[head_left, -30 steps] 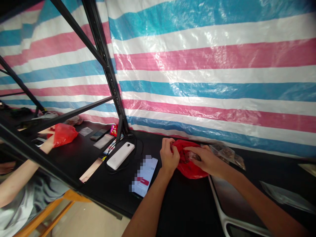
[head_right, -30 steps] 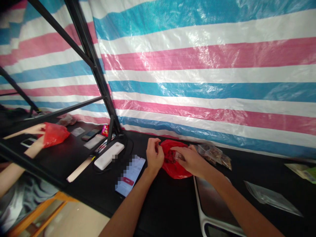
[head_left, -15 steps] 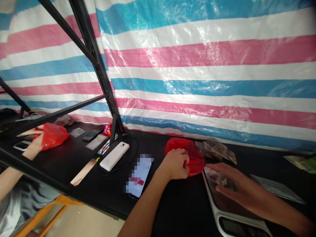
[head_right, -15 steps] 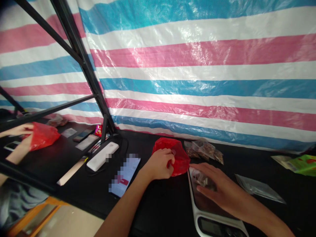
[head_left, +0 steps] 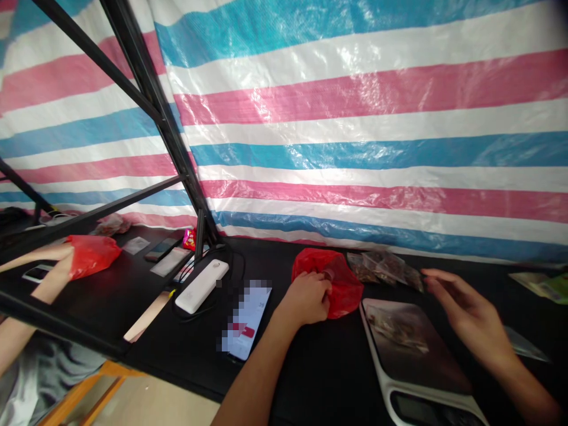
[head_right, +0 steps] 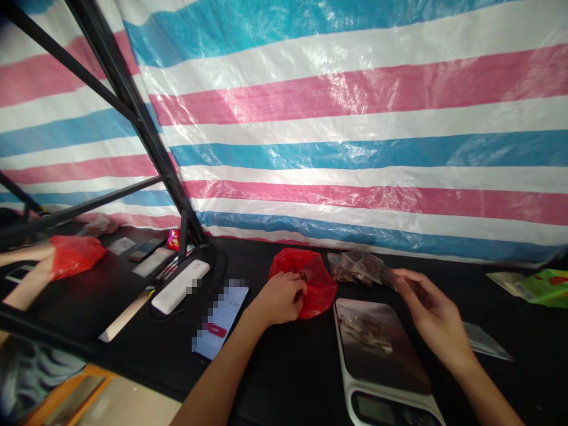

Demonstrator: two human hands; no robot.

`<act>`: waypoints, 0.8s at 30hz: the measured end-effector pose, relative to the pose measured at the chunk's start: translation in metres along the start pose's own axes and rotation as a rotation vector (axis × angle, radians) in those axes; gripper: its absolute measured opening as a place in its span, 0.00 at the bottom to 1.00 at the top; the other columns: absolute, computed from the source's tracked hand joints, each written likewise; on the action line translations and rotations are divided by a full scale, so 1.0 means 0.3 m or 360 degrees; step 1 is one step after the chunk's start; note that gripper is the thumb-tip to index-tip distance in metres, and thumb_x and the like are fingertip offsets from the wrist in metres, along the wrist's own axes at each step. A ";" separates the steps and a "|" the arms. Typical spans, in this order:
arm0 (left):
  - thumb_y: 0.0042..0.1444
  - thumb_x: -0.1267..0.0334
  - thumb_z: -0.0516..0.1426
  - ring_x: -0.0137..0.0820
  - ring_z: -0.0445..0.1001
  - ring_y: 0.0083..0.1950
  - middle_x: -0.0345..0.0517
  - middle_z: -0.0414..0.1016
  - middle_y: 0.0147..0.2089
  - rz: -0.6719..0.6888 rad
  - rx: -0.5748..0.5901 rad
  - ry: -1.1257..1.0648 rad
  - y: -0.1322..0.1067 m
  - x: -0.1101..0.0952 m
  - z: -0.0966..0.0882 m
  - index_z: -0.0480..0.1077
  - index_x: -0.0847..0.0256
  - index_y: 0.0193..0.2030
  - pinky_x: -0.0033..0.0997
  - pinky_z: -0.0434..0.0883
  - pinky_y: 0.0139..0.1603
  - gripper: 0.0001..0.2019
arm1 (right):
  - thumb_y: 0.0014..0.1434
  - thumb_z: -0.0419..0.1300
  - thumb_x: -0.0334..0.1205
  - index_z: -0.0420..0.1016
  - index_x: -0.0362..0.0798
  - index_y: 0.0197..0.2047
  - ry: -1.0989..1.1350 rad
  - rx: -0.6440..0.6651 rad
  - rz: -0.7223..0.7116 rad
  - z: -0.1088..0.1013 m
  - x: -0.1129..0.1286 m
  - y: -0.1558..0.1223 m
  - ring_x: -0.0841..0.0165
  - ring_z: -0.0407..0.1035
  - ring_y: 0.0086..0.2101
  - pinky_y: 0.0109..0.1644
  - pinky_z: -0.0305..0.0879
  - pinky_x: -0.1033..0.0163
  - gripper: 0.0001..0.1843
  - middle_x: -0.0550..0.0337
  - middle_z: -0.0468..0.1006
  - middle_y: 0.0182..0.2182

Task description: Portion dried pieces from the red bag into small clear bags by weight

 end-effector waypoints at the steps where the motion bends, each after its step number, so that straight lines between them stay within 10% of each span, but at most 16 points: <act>1: 0.59 0.69 0.58 0.39 0.78 0.47 0.47 0.81 0.46 -0.0013 -0.0030 -0.0013 0.002 0.004 -0.007 0.77 0.57 0.40 0.40 0.73 0.53 0.07 | 0.58 0.65 0.67 0.84 0.54 0.47 0.0021 0.0035 0.0018 0.004 -0.009 -0.004 0.54 0.82 0.46 0.56 0.78 0.56 0.27 0.55 0.86 0.45; 24: 0.58 0.79 0.53 0.35 0.76 0.43 0.44 0.80 0.44 -0.0129 -0.0665 -0.0129 -0.017 0.085 -0.139 0.75 0.56 0.44 0.35 0.70 0.46 0.15 | 0.70 0.58 0.48 0.80 0.55 0.50 -0.0145 0.0276 -0.0455 0.053 0.049 -0.059 0.59 0.78 0.45 0.49 0.73 0.58 0.12 0.55 0.81 0.45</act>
Point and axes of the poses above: each hand's wrist, its own y-axis towards the middle knuckle, its own z-axis out of the palm, x = y × z, the point moved 9 cm from there along y, towards the middle knuckle
